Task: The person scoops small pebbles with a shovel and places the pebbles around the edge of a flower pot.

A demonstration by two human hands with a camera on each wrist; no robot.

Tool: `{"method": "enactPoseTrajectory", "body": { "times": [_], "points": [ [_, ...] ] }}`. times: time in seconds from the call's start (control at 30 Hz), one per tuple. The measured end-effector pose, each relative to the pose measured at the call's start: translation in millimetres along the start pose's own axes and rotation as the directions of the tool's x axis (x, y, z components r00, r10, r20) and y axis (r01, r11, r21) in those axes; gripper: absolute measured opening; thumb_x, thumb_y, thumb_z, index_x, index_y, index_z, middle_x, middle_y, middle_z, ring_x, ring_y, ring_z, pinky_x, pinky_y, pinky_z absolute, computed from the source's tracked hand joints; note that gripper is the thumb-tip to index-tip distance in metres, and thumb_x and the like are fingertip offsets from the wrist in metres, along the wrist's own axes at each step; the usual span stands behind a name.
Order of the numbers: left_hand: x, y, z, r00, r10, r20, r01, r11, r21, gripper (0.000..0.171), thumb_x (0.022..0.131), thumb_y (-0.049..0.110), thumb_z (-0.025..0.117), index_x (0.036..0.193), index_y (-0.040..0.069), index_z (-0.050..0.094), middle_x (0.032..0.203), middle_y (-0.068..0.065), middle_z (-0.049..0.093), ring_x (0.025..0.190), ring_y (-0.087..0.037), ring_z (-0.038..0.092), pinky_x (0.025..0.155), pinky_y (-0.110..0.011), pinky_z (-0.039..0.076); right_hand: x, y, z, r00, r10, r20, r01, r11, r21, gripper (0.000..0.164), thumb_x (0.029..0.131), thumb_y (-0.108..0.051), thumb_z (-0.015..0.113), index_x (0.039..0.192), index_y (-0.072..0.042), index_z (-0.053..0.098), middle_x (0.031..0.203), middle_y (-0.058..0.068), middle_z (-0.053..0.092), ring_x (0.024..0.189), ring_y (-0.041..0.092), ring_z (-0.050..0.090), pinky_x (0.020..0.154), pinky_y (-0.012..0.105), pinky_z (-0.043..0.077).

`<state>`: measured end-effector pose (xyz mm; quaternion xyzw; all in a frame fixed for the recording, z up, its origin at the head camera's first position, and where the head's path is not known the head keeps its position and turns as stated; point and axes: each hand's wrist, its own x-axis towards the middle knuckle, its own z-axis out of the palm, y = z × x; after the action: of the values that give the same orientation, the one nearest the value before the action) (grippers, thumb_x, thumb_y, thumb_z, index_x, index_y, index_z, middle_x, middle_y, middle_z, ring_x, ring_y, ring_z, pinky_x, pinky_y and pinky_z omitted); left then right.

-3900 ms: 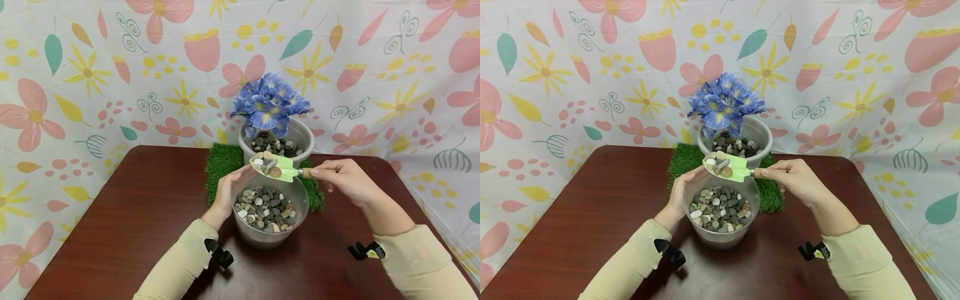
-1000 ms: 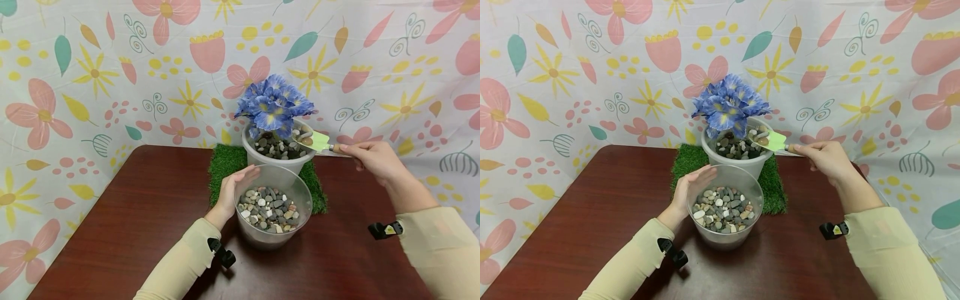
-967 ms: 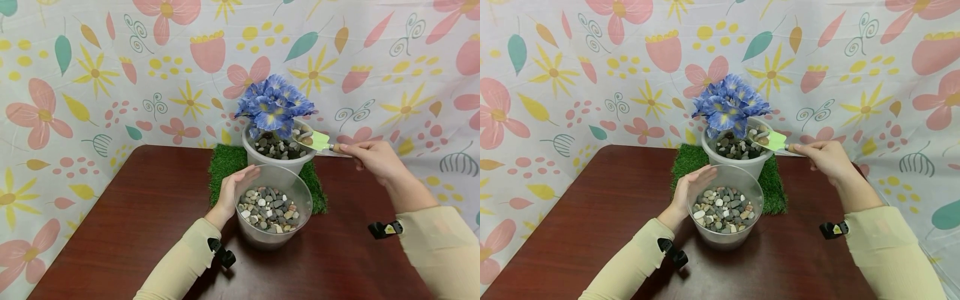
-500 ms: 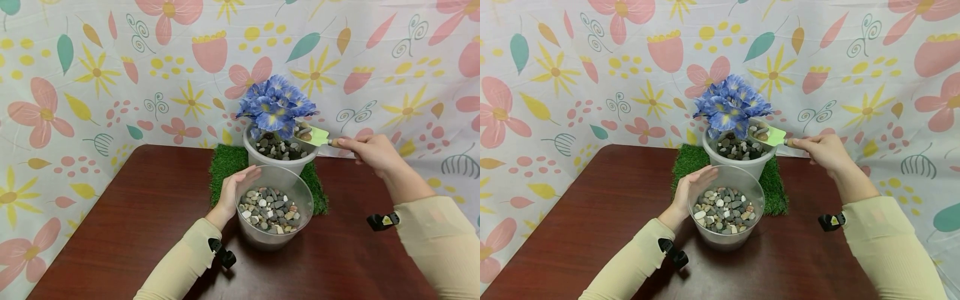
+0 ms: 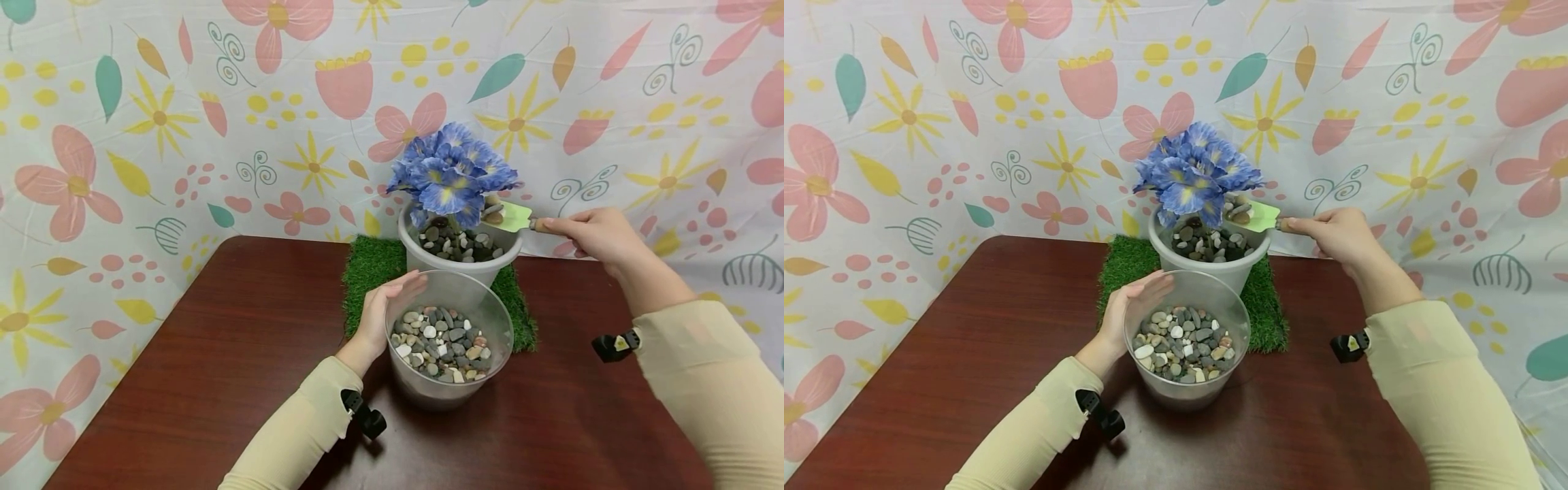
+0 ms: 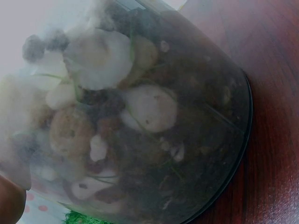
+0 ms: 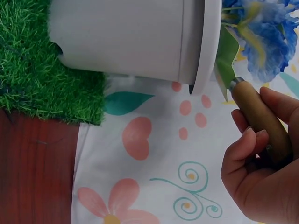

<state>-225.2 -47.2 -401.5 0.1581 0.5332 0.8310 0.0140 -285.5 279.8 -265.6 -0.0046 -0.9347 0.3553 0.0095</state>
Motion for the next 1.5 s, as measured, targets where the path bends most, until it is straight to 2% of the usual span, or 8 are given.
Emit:
{"method": "enactPoseTrajectory", "body": {
  "times": [0.2,0.3,0.53,0.77,0.97,1.13,1.3,1.5],
  "points": [
    [-0.1,0.1,-0.3,1.0,0.014,0.01,-0.014,1.0,0.008,0.05,0.089,0.012,0.035,0.131,-0.014,0.047,0.128,-0.032,0.052,0.123,-0.044,0.05,0.108,-0.04,0.042,9.1,-8.0,-1.1,0.999,-0.019,0.04,0.021,0.998,-0.053,0.046,0.078,-0.063,0.062,0.08,-0.02,0.077,0.052,-0.009,0.039,0.062,0.015,0.051,0.057,0.03,0.048],
    [-0.1,0.2,-0.5,1.0,0.013,0.011,-0.014,1.0,0.013,0.05,0.09,0.011,0.035,0.131,-0.014,0.047,0.129,-0.034,0.05,0.123,-0.044,0.049,0.109,-0.04,0.041,12.8,-13.7,-1.3,0.998,-0.03,0.05,0.033,0.997,-0.071,0.049,0.078,-0.063,0.061,0.082,-0.017,0.079,0.046,-0.009,0.029,0.067,0.008,0.054,0.059,0.029,0.052],
    [0.7,0.2,-1.1,1.0,0.007,0.022,-0.007,1.0,0.015,0.049,0.092,0.011,0.034,0.132,-0.014,0.046,0.13,-0.035,0.048,0.124,-0.044,0.048,0.109,-0.04,0.041,18.9,-20.3,-3.5,0.997,-0.017,0.069,0.023,0.996,-0.083,0.045,0.079,-0.062,0.062,0.092,-0.022,0.079,0.041,-0.012,0.018,0.039,0.008,0.022,0.042,0.034,0.037],
    [1.1,1.4,0.1,1.0,0.006,0.024,-0.007,1.0,0.027,0.049,0.091,0.012,0.035,0.132,-0.012,0.047,0.13,-0.032,0.05,0.124,-0.042,0.05,0.109,-0.038,0.041,18.5,-23.9,-10.4,0.995,-0.005,0.097,0.018,0.992,-0.126,0.047,0.08,-0.059,0.062,0.096,-0.018,0.078,0.04,-0.01,0.031,0.041,0.01,0.039,0.041,0.034,0.038],
    [0.3,1.6,0.5,1.0,0.002,0.012,-0.002,1.0,0.024,0.049,0.091,0.012,0.035,0.132,-0.012,0.047,0.129,-0.03,0.052,0.123,-0.041,0.051,0.109,-0.039,0.041,17.9,-31.5,-13.3,0.997,-0.021,0.077,0.037,0.979,-0.201,0.044,0.081,-0.056,0.063,0.073,-0.016,0.078,0.04,-0.011,0.021,0.036,0.01,0.024,0.035,0.031,0.029],
    [-0.1,1.5,1.4,1.0,-0.008,-0.001,0.008,1.0,0.009,0.049,0.091,0.011,0.036,0.131,-0.012,0.048,0.129,-0.031,0.052,0.123,-0.042,0.05,0.109,-0.039,0.041,16.9,-39.4,-12.8,0.997,-0.01,0.082,0.031,0.966,-0.256,0.051,0.081,-0.054,0.063,0.047,-0.017,0.056,0.041,-0.01,0.02,0.036,0.01,0.021,0.035,0.029,0.026],
    [0.1,0.9,1.8,1.0,-0.01,0.007,0.01,1.0,0.01,0.049,0.091,0.011,0.036,0.132,-0.013,0.047,0.129,-0.033,0.051,0.124,-0.043,0.049,0.109,-0.04,0.041,14.4,-42.1,-15.2,0.997,-0.004,0.079,0.025,0.963,-0.268,0.053,0.08,-0.054,0.064,0.043,-0.021,0.046,0.041,-0.01,0.02,0.037,0.011,0.024,0.035,0.029,0.027],
    [0.2,0.7,2.0,1.0,-0.006,0.006,0.006,1.0,0.013,0.049,0.09,0.011,0.035,0.132,-0.012,0.048,0.129,-0.032,0.052,0.124,-0.041,0.05,0.109,-0.039,0.041,11.1,-38.7,-22.0,0.998,-0.022,0.064,0.039,0.96,-0.277,0.054,0.079,-0.055,0.065,0.043,-0.018,0.051,0.04,-0.011,0.021,0.038,0.011,0.028,0.038,0.031,0.03]
  ]
}}
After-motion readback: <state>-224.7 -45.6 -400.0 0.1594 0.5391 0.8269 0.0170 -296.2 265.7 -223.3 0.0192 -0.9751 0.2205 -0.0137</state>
